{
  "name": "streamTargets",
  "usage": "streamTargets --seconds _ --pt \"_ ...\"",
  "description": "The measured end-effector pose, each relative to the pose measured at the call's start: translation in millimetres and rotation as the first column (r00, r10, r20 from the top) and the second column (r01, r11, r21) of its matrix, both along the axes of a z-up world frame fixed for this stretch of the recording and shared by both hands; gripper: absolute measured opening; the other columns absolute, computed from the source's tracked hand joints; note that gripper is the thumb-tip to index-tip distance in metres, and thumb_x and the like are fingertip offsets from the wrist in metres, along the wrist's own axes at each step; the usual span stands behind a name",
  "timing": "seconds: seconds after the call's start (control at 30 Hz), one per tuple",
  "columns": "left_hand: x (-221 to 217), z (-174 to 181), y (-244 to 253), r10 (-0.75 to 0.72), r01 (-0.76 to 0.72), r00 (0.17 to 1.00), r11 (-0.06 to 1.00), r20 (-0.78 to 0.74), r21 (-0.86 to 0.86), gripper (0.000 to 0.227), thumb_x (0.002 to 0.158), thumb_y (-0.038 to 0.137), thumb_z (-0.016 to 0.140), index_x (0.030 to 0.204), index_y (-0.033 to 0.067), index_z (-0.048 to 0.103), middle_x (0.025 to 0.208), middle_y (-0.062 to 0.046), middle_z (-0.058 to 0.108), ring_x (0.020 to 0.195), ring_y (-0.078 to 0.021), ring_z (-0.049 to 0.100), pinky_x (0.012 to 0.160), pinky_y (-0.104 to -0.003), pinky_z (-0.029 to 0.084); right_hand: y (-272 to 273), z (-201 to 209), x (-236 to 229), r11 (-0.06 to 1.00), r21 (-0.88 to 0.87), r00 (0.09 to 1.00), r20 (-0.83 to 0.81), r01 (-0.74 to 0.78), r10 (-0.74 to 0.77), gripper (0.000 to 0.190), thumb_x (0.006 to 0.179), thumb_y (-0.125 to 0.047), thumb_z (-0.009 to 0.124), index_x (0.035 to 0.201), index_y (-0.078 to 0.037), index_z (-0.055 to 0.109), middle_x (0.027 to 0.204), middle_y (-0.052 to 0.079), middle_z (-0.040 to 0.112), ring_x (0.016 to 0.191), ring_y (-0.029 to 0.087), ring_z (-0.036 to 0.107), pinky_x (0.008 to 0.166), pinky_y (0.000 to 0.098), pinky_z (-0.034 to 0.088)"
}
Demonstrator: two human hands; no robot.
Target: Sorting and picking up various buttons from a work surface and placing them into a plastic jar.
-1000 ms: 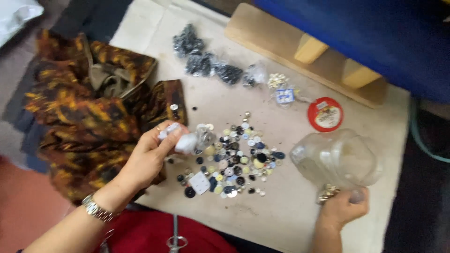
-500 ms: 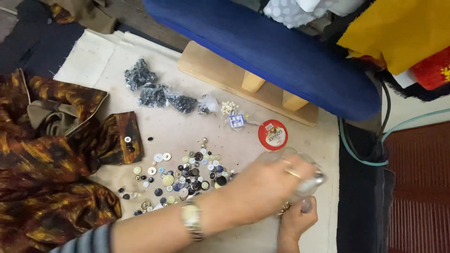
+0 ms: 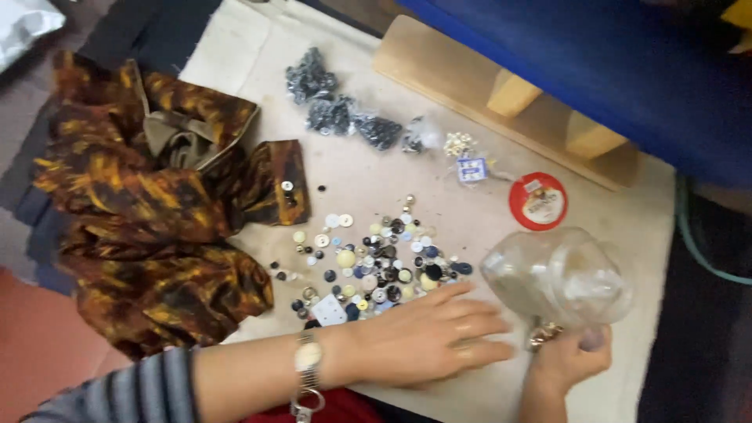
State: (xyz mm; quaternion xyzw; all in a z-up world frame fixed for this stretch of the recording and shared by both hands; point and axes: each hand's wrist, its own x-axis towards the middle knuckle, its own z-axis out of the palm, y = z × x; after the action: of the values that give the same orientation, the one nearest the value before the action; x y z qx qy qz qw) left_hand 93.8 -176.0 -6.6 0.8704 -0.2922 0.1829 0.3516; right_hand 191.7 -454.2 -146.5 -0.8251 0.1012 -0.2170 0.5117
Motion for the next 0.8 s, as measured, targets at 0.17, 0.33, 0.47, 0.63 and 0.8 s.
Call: streamTargets --seconds 0.17,0.33,0.47,0.63,0.8 --pt "-66.7 -13.7 81.5 0.020 -0.006 0.950 0.999 -0.312 0.046 0.037 0.079 0.001 0.072 0.114 -0.0007 0.063 0.123 -0.021 0.060 0.118 -0.0367 0.052 0.104 -0.048 0.041 -7.0 -9.3 4.0 0.999 -0.034 0.998 0.063 -0.002 0.005 0.023 0.104 -0.003 0.056 0.082 -0.006 0.049 0.075 0.000 0.042 0.074 0.011 0.038 0.061 0.0323 0.031" --pt "-112.7 -17.2 134.5 0.350 -0.327 0.891 0.937 -0.290 0.126 0.031 0.087 0.003 0.061 0.117 0.0026 0.060 0.118 -0.016 0.060 0.108 -0.0302 0.058 0.096 -0.040 0.050 2.4 3.6 0.7 1.000 0.001 0.998 0.062 -0.015 0.015 0.012 0.101 0.000 0.055 0.090 -0.003 0.052 0.082 0.000 0.045 0.079 0.011 0.041 0.064 0.0309 0.034" --pt "-131.5 -21.1 147.5 0.581 -0.536 0.787 0.810 -0.207 0.237 0.022 0.093 0.005 0.055 0.114 0.0000 0.060 0.110 -0.014 0.060 0.093 -0.0276 0.059 0.083 -0.037 0.053 -4.7 -0.9 2.6 0.998 -0.036 0.992 0.108 -0.054 0.058 0.006 0.097 0.000 0.053 0.097 0.001 0.059 0.087 0.004 0.052 0.082 0.013 0.045 0.066 0.0324 0.037" --pt "-132.7 -33.6 152.5 0.671 -0.624 0.684 0.741 -0.284 0.249 0.017 0.093 0.006 0.056 0.108 0.0026 0.064 0.101 -0.009 0.063 0.085 -0.0256 0.059 0.076 -0.035 0.051 -12.0 -6.9 4.9 0.991 -0.105 0.983 0.157 -0.084 0.100 0.011 0.103 -0.003 0.053 0.102 0.006 0.061 0.092 0.011 0.057 0.085 0.018 0.050 0.068 0.0356 0.041" --pt "-128.4 -40.3 160.4 0.698 -0.639 0.634 0.716 -0.333 0.283 0.010 0.092 0.007 0.059 0.099 0.0051 0.065 0.089 -0.006 0.063 0.076 -0.0249 0.059 0.067 -0.036 0.051 -11.1 -9.4 6.5 0.999 -0.001 0.989 0.141 -0.042 0.042 0.010 0.105 -0.006 0.058 0.105 0.004 0.061 0.096 0.011 0.061 0.088 0.018 0.055 0.071 0.0344 0.046"
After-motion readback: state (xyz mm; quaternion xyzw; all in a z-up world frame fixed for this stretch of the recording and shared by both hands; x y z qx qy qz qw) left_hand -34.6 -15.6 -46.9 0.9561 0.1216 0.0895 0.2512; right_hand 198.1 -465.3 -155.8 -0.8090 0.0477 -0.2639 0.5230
